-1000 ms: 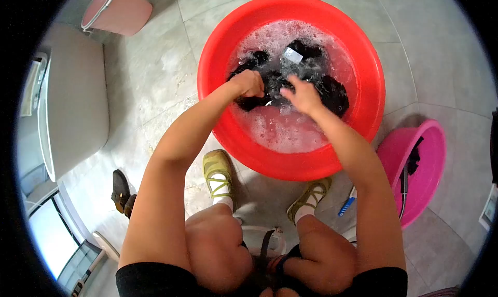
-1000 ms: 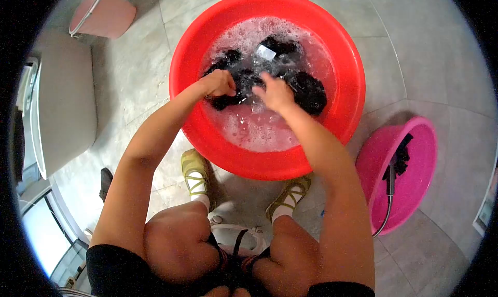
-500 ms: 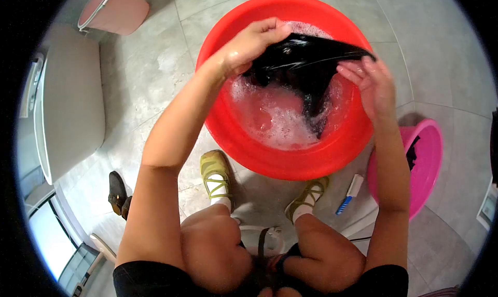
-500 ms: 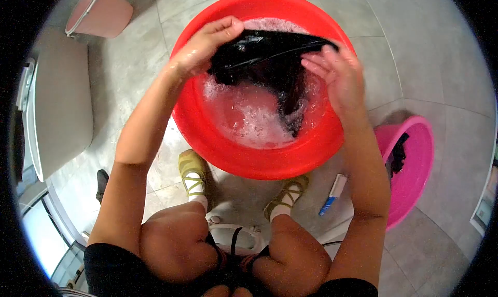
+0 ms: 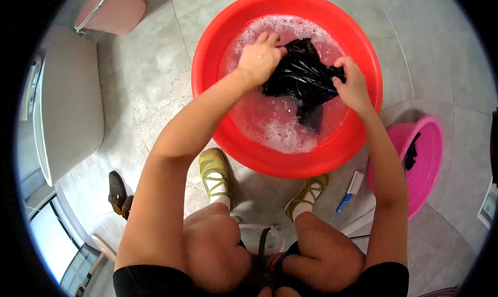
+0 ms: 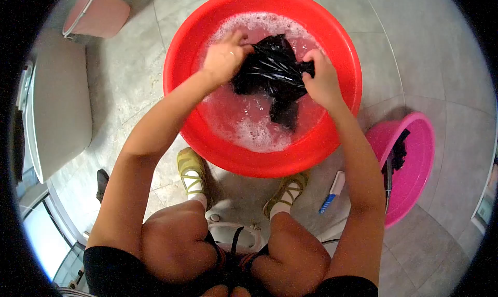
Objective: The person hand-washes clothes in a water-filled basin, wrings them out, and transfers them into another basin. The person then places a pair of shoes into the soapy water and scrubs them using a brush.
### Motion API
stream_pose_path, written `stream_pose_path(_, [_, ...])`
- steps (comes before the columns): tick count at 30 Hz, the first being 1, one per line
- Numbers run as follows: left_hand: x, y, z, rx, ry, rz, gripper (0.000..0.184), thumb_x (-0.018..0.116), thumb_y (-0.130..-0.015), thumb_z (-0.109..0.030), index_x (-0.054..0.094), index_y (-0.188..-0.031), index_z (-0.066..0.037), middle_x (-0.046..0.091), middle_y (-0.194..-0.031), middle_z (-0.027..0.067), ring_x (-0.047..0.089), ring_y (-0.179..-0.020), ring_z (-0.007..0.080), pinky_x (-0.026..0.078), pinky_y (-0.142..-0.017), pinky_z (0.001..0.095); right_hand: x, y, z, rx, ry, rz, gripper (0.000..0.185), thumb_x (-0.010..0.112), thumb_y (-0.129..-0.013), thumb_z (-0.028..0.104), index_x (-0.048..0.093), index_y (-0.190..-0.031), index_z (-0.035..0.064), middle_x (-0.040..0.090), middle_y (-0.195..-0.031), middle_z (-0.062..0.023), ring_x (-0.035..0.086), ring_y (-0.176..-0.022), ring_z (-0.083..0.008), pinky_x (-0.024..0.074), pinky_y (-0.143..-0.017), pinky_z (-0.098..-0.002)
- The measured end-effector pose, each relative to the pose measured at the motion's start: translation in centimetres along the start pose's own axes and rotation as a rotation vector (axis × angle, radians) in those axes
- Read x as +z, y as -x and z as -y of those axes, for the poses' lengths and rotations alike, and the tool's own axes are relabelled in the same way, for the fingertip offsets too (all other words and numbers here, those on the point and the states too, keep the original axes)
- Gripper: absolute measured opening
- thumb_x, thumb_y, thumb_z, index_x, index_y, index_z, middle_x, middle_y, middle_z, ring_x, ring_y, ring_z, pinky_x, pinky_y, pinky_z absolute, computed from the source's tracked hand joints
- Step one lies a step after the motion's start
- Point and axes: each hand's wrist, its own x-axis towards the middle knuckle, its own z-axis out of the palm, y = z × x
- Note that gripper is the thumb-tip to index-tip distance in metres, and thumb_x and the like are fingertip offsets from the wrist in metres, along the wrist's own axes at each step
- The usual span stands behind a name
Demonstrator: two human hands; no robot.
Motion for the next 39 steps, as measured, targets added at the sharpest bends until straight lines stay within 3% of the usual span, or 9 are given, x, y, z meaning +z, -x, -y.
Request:
stream_pose_path(7, [10.2, 2.4, -1.1, -0.086, -0.016, 0.29, 0.048, 0.051, -0.086, -0.018, 0.045, -0.134, -0.02, 0.046, -0.128, 0.0118, 0.045, -0.12, 0.0295, 0.04, -0.097, 0.0376, 9.9, 3.6, -1.2, -0.051, 0.692, 0.397, 0.075, 0.052, -0.079, 0.008, 0.023, -0.145, 0.0302, 0.006, -0.151, -0.0198, 0.017, -0.138, -0.0363, 0.0207, -0.106, -0.0588])
stream_pose_path(9, [11.0, 2.5, -0.2, -0.055, 0.022, 0.338, 0.054, 0.057, -0.082, -0.019, 0.043, -0.135, -0.021, 0.045, -0.129, 0.0124, 0.044, -0.121, 0.0308, 0.039, -0.099, 0.0391, 10.2, 3.6, -2.9, -0.21, 0.907, 0.615, 0.067, 0.051, -0.082, 0.015, 0.026, -0.144, 0.0235, 0.011, -0.15, -0.0188, 0.02, -0.137, -0.036, 0.0212, -0.106, -0.0595])
stream_pose_path(12, [7.0, 1.0, 0.5, -0.084, 0.124, 0.568, 0.067, 0.068, -0.074, -0.019, 0.041, -0.136, -0.024, 0.045, -0.129, 0.0129, 0.043, -0.12, 0.0326, 0.037, -0.1, 0.0428, 6.9, -0.4, -1.1, 0.323, 0.588, 0.781, 0.057, 0.049, -0.082, 0.015, 0.037, -0.137, 0.0134, 0.031, -0.143, -0.0163, 0.028, -0.133, -0.0359, 0.0227, -0.106, -0.0573])
stream_pose_path(16, [5.0, 1.9, 0.6, -0.251, 0.017, 0.264, 0.066, 0.071, -0.072, -0.02, 0.045, -0.133, -0.029, 0.043, -0.131, 0.0121, 0.043, -0.117, 0.0339, 0.037, -0.097, 0.0439, 10.4, 1.9, -2.1, -0.057, 0.857, 0.308, 0.051, 0.054, -0.082, 0.02, 0.047, -0.132, 0.0122, 0.032, -0.142, -0.0158, 0.027, -0.133, -0.0356, 0.0217, -0.105, -0.0587])
stream_pose_path(20, [4.9, 2.5, 2.0, -0.46, 0.408, 0.348, 0.066, 0.063, -0.073, -0.009, 0.044, -0.134, -0.025, 0.045, -0.129, 0.011, 0.041, -0.124, 0.0336, 0.039, -0.099, 0.0431, 6.9, 0.4, -1.1, 0.183, 0.504, 0.462, 0.05, 0.063, -0.076, 0.02, 0.055, -0.125, 0.0126, 0.042, -0.134, -0.017, 0.035, -0.128, -0.0351, 0.0283, -0.104, -0.0542])
stream_pose_path(23, [5.9, 3.5, 2.7, -0.365, 0.836, 0.223, 0.073, 0.061, -0.07, -0.003, 0.038, -0.139, -0.017, 0.05, -0.13, 0.0196, 0.047, -0.121, 0.0325, 0.038, -0.101, 0.0365, 7.2, -2.0, -3.3, 0.38, -0.53, 0.319, 0.034, 0.07, -0.076, 0.028, 0.068, -0.099, 0.0031, 0.067, -0.09, -0.0094, 0.062, -0.087, -0.0189, 0.0467, -0.082, -0.0294])
stream_pose_path(27, [0.0, 3.3, 0.6, -0.295, 1.254, 0.012, 0.065, 0.048, -0.07, 0.006, 0.041, -0.135, -0.003, 0.052, -0.128, 0.0194, 0.047, -0.123, 0.0274, 0.037, -0.102, 0.0304, 4.6, -1.8, 0.6, 0.154, -0.318, 0.178, 0.025, 0.072, -0.077, 0.023, 0.067, -0.085, -0.0008, 0.067, -0.081, -0.0069, 0.061, -0.077, -0.0127, 0.0463, -0.075, -0.0282])
stream_pose_path(31, [-5.9, 3.3, -0.2, -0.166, 0.912, -0.16, 0.067, 0.042, -0.064, 0.018, 0.05, -0.127, -0.004, 0.059, -0.119, 0.0173, 0.054, -0.114, 0.0251, 0.041, -0.097, 0.0303, -1.6, 0.2, 6.6, -0.236, 0.141, -0.049, 0.018, 0.07, -0.072, 0.011, 0.065, -0.09, 0.0097, 0.062, -0.093, -0.0066, 0.061, -0.079, -0.0214, 0.048, -0.07, -0.0326])
stream_pose_path(39, [-2.5, 1.9, -1.2, -0.163, -0.11, 0.142, 0.039, 0.05, -0.085, -0.018, 0.056, -0.123, -0.02, 0.061, -0.1, 0.0115, 0.065, -0.081, 0.0283, 0.052, -0.062, 0.0407, 0.6, 1.5, 1.4, 0.131, 0.588, 0.163, 0.081, 0.066, -0.066, 0.002, 0.035, -0.137, 0.0252, 0.017, -0.147, -0.0125, 0.027, -0.13, -0.0384, 0.036, -0.094, -0.0598])
